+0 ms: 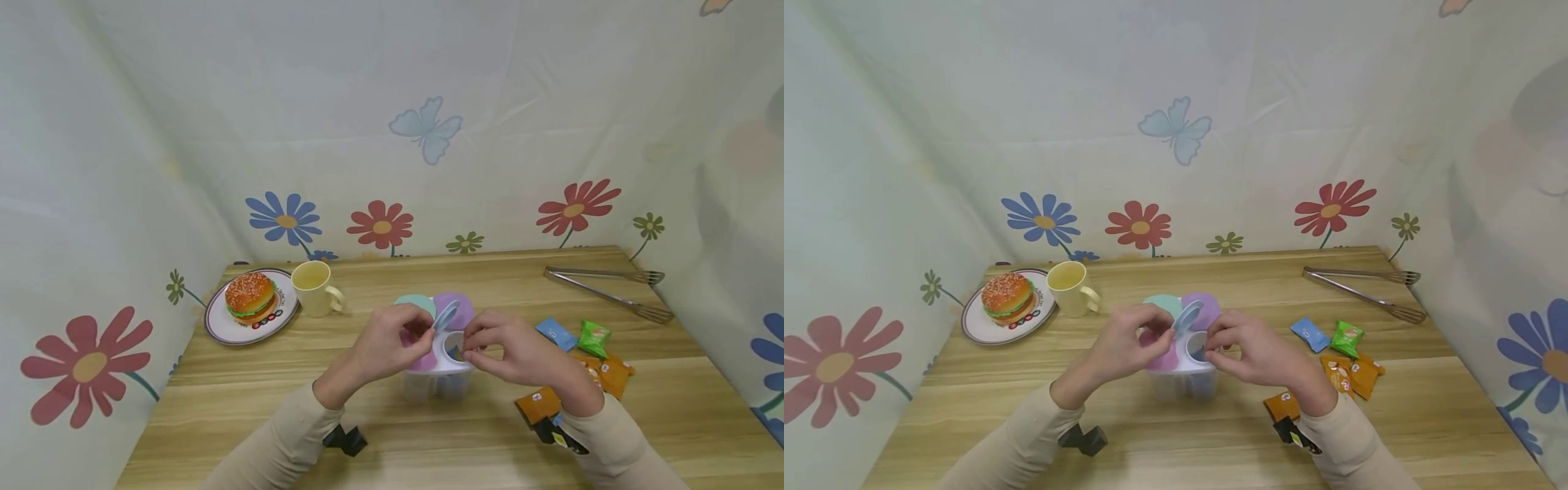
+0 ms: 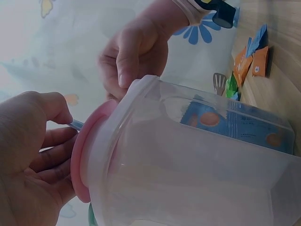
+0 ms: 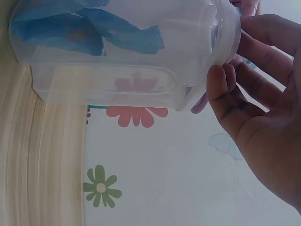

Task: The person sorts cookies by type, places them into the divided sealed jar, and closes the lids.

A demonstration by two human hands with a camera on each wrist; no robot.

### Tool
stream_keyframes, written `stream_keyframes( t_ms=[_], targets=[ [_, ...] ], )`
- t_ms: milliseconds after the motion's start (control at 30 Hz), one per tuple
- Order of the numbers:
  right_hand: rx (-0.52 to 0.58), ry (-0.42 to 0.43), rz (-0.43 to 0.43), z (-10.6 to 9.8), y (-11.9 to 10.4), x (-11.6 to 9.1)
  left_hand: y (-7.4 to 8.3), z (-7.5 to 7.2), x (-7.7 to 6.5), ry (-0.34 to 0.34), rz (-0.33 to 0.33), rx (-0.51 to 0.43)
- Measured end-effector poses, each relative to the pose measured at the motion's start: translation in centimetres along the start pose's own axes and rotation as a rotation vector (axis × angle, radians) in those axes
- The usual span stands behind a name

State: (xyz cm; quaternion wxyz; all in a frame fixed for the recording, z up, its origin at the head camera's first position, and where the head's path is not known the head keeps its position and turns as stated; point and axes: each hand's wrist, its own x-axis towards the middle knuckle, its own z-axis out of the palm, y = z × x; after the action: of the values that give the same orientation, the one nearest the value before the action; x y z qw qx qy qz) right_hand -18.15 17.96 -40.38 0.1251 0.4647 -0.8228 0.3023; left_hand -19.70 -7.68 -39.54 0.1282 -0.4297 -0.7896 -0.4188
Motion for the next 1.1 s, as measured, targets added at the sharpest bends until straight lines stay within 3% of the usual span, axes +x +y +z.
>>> stream_keyframes(
  t_ms=[633, 933, 1100],
  targets=[
    [0.083, 0.063, 0.075, -0.22, -0.11, -0.05, -0.10, -0.01, -0.06, 0.002, 0.018, 0.008],
    [0.034, 0.111, 0.100, -0.56, 0.48, -0.45, 0.00, -0.02, -0.01, -0.002, 0.008, -0.004],
    [-0.026, 0.158, 0.160, -0.83, 0.87, -0.73, 0.01, 0.01, -0.01, 0.001, -0.002, -0.014]
  ],
)
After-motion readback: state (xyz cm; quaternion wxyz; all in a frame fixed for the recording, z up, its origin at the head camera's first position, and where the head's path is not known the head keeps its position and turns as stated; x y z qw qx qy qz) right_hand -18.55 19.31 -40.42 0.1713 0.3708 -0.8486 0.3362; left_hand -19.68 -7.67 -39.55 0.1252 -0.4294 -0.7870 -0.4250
